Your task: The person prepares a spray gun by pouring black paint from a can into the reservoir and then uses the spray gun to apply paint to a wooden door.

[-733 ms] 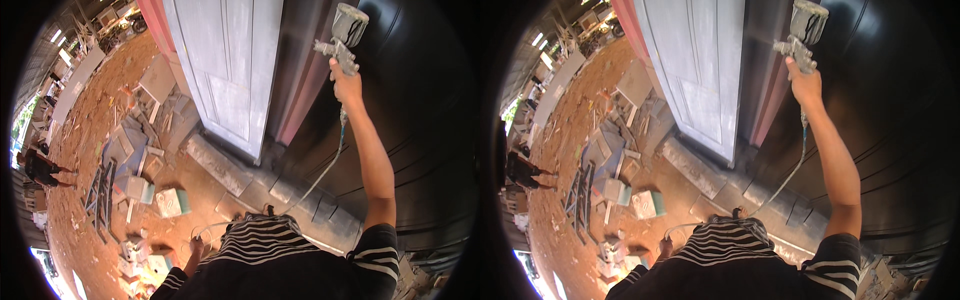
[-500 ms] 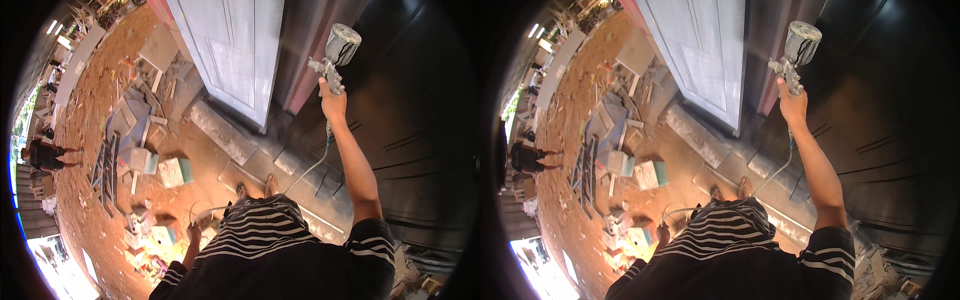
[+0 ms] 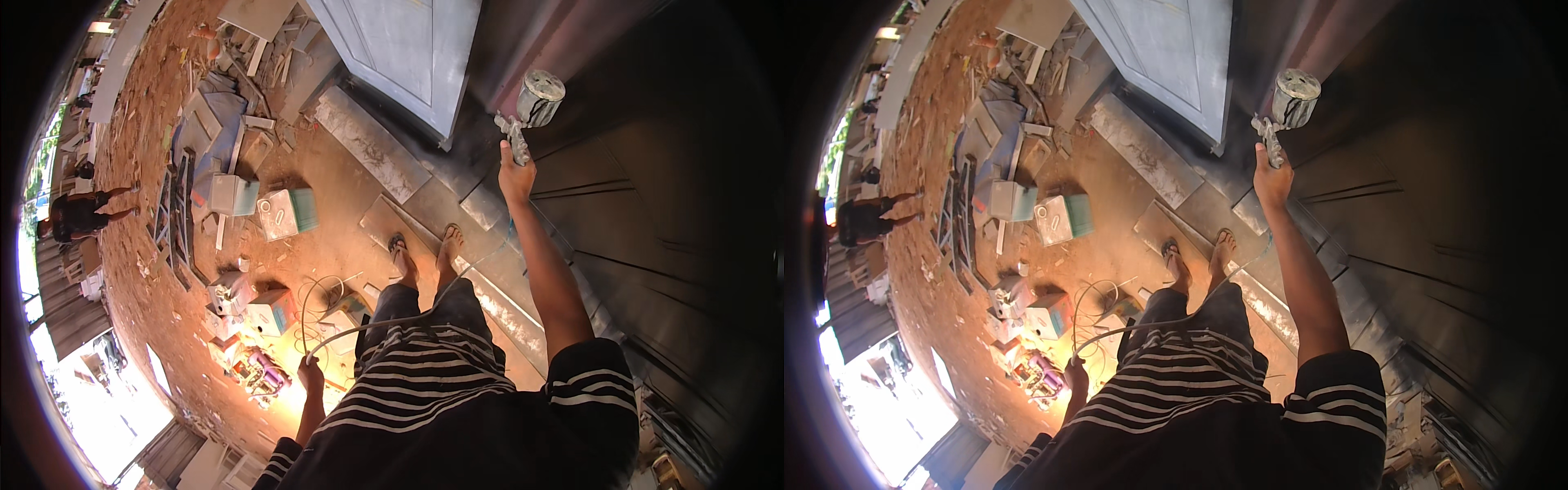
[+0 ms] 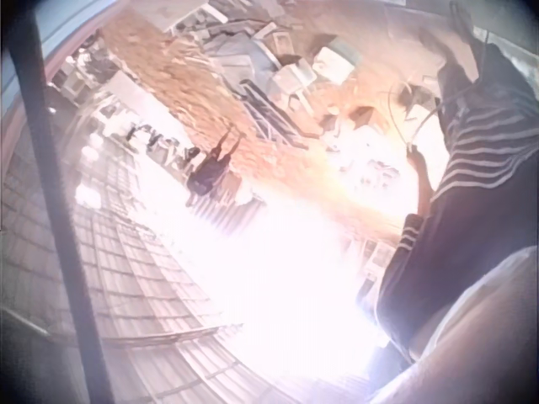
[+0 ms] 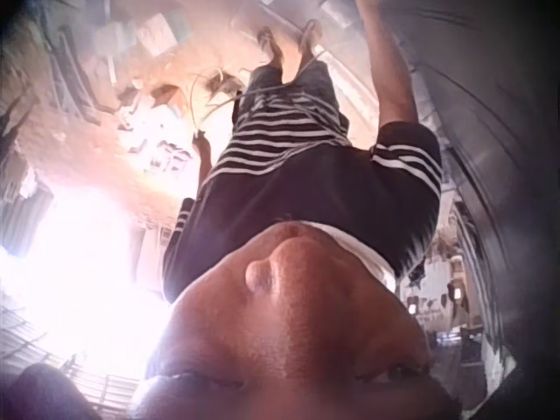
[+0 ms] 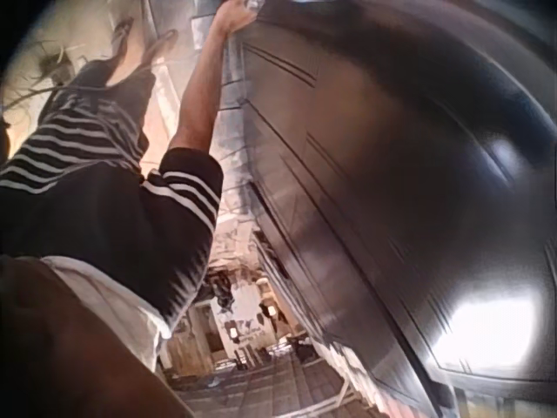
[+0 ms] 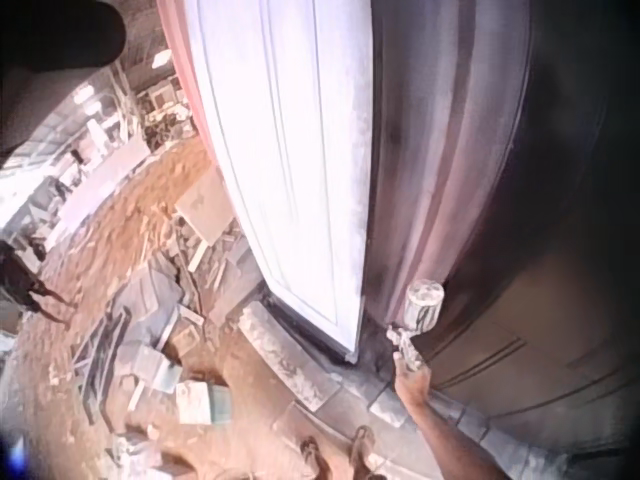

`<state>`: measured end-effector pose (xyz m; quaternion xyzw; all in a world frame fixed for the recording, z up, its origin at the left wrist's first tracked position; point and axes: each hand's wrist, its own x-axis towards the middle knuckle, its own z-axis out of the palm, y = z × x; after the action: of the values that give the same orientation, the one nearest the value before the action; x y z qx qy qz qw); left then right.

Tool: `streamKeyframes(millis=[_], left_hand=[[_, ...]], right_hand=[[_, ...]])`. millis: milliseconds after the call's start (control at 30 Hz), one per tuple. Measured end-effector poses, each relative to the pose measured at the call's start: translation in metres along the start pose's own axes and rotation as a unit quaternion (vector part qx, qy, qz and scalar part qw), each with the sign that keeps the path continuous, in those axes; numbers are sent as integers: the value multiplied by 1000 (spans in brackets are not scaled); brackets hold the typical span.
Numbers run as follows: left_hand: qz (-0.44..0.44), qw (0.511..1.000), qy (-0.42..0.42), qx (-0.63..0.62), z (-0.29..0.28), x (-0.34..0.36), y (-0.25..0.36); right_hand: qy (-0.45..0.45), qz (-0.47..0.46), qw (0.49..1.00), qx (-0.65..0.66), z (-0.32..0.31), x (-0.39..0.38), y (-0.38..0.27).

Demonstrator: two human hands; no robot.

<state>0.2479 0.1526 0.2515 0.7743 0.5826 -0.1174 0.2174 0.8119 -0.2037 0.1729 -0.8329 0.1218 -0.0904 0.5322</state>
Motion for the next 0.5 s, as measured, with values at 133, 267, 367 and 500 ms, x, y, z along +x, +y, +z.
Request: streamKeyframes(millis=[133,267,367,500], left_hand=[[51,997,2,63,-3,-13,-8],[72,988,-23,133,3,-32,-20],[-3,993,-57,108,9,-45,-14],[0,983,-105,148,18,-47,-15]], right_hand=[[-10,34,999,-40,32,-6,58],[-55,70,993,-73,59,-8,120],[-29,45,997,-60,85,-12,152],[-35,71,993,-92,118,-19,210]])
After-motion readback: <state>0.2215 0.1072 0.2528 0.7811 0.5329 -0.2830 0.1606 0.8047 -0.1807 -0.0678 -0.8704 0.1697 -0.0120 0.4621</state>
